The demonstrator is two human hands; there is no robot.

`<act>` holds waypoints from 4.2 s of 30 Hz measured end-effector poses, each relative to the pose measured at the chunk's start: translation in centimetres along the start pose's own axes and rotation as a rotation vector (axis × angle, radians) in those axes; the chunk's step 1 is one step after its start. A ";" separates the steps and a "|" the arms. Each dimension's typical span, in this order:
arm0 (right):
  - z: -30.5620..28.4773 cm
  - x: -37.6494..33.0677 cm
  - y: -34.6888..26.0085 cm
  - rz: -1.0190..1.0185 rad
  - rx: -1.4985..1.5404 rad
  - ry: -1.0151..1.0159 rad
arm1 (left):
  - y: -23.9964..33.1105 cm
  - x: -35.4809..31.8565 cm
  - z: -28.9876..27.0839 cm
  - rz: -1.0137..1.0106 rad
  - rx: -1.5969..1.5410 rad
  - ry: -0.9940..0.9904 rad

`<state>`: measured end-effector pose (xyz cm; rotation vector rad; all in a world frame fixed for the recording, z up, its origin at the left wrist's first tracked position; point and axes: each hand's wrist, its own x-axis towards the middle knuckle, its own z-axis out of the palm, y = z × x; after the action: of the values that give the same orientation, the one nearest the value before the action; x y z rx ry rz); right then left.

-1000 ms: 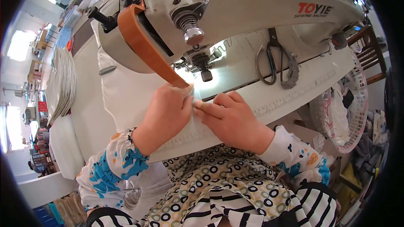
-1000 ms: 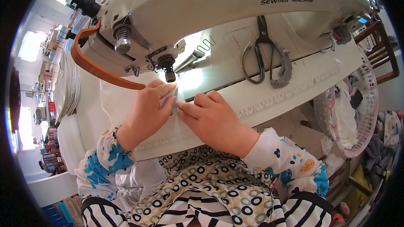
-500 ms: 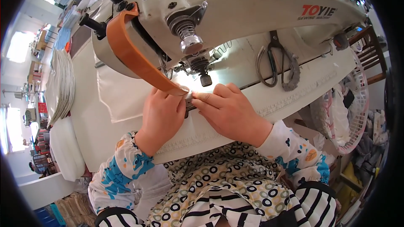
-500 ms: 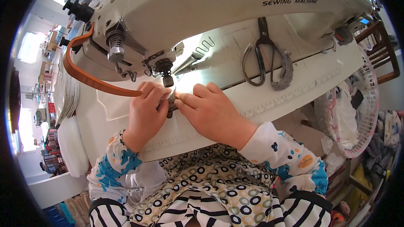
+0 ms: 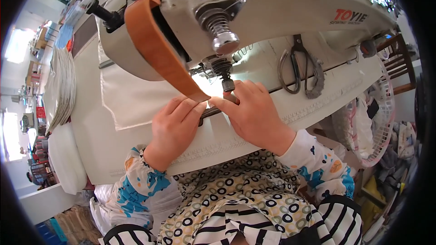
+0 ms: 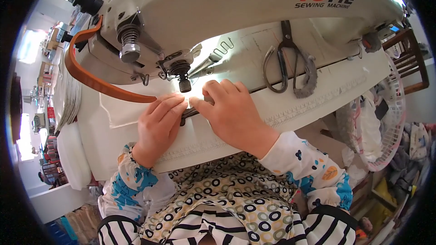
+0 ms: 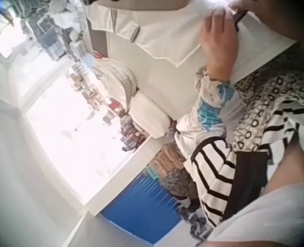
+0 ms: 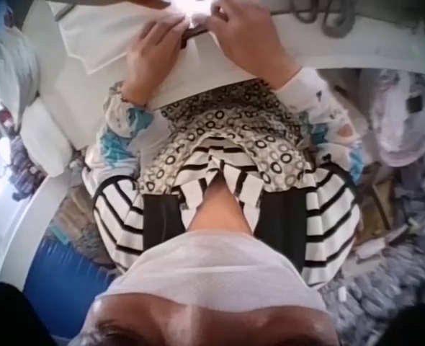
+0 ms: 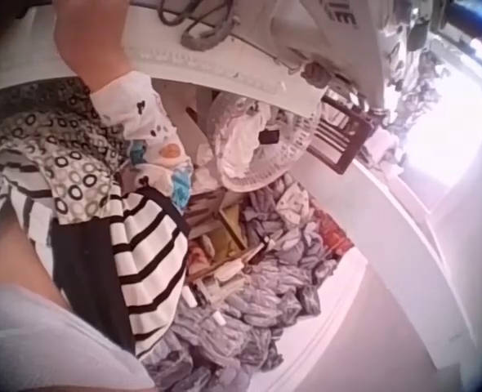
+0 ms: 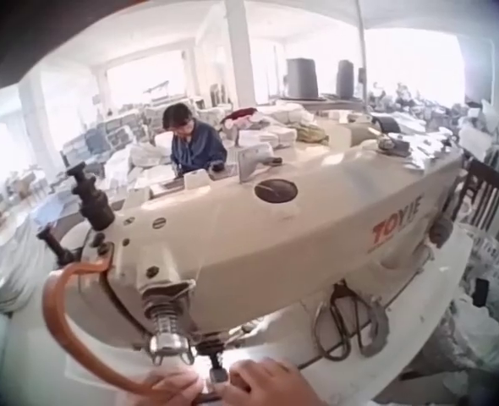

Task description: Use a sewing machine to join pieces of white fabric together.

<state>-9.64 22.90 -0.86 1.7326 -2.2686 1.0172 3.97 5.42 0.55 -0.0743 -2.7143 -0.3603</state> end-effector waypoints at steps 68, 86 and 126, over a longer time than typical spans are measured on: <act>7.9 8.2 -6.2 -0.139 0.157 -0.129 | -18.4 -35.6 -27.0 -1.380 -0.241 0.701; 5.2 -0.3 -12.6 -0.319 0.055 -0.312 | -25.2 -12.6 -18.6 -0.706 0.785 0.561; 3.0 -0.8 -6.9 0.403 0.298 -0.029 | -1.4 0.5 -2.1 -0.377 -0.194 -0.073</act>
<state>-2.36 20.98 -0.56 1.4083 -2.6662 1.4781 4.17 3.55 2.28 0.3813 -2.7506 -0.7418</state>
